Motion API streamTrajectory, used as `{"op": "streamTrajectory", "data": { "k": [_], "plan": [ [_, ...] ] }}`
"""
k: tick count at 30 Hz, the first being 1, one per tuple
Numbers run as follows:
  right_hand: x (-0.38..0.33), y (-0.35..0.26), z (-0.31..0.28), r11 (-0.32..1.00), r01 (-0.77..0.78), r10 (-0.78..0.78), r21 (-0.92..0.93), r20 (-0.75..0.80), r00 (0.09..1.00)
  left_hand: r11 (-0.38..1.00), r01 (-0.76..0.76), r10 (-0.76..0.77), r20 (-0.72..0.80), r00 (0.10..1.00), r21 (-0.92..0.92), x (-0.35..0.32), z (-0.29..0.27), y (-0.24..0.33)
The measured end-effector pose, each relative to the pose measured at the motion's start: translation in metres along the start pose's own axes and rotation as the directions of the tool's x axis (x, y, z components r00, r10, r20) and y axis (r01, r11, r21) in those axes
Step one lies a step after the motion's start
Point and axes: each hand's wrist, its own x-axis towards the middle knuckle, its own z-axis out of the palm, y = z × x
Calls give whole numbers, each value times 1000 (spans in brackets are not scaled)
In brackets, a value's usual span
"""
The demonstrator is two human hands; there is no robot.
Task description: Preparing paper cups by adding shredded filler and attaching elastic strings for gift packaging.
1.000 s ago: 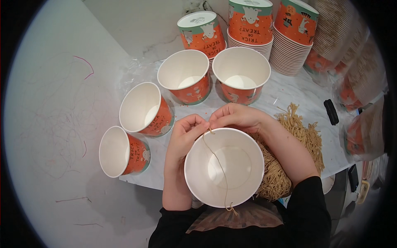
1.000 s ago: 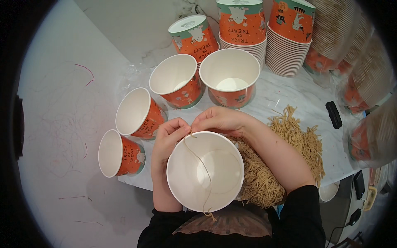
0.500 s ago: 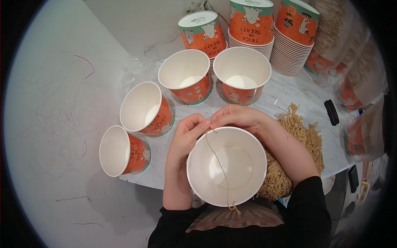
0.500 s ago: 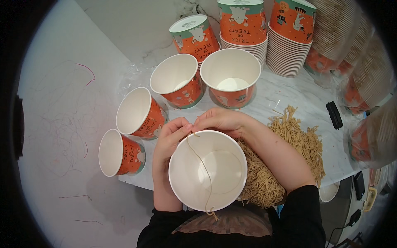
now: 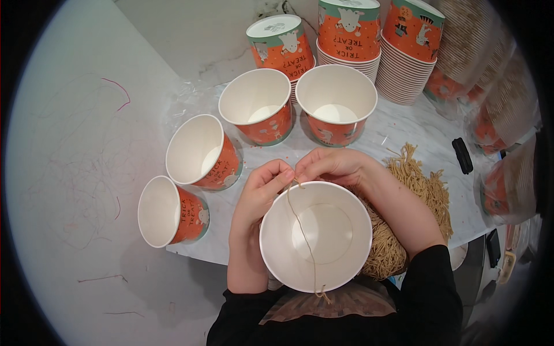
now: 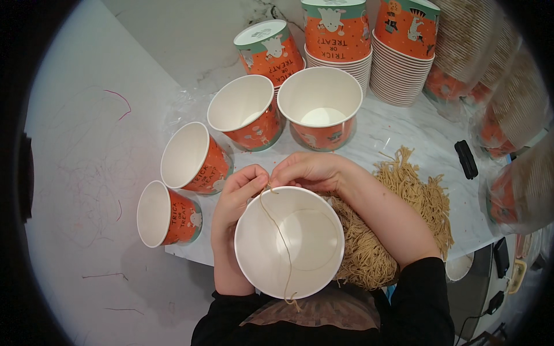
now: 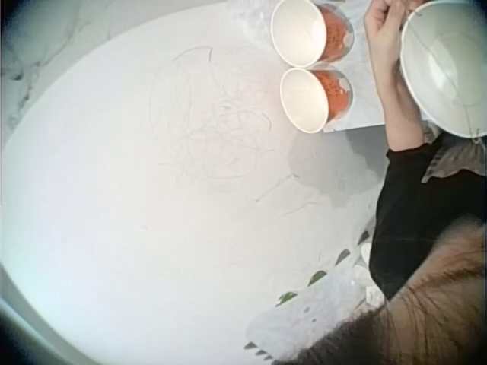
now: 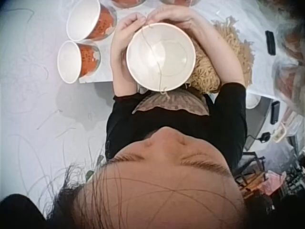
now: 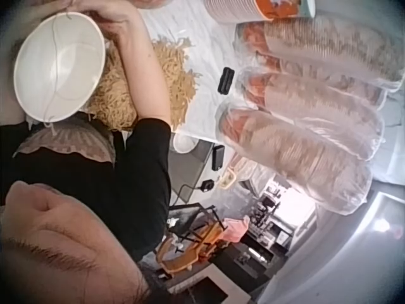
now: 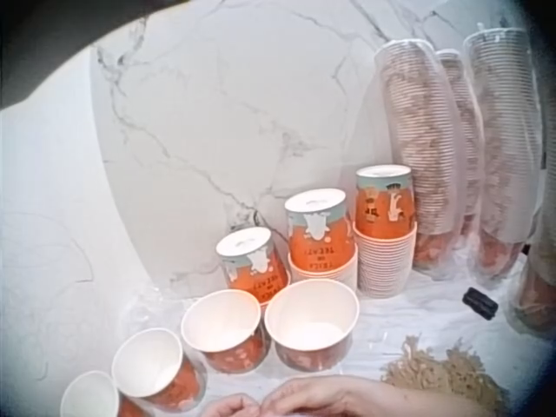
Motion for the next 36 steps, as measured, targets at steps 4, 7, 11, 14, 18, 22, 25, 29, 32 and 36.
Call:
{"op": "streamTrajectory", "data": {
  "k": [4,7,11,14,18,22,25,29,32,36],
  "plan": [
    [-2,-2,-1,998,8,-6,-56,36,999,998,42,-40,40,998,-52,1,1,1],
    [-3,-2,4,997,38,-38,-72,5,999,998,28,-28,11,1000,-53,1,-1,-1],
    [-3,-4,10,994,65,-67,-86,-20,998,997,25,-23,18,1000,-78,-1,3,3],
    [-3,-4,9,991,96,-105,-92,-96,990,997,19,-20,-19,1000,-70,-2,2,2],
    [-1,-3,13,990,129,-137,-52,-180,974,995,-8,2,-62,998,-97,-2,4,4],
    [1,-2,12,986,139,-155,-91,-198,968,996,-1,-3,-42,999,-90,-2,-1,3],
    [0,-2,13,985,143,-160,-93,-206,965,996,19,-19,-4,1000,-86,-1,-7,2],
    [-5,-8,16,975,136,-174,-176,-222,959,997,13,-15,-26,1000,-75,0,-6,4],
    [-11,-21,12,964,108,-161,-245,-206,965,995,42,-49,-76,996,-93,2,-7,4],
    [-42,-43,16,799,187,-271,-571,-64,960,996,58,-67,-137,988,-67,6,-5,2]
  ]
}}
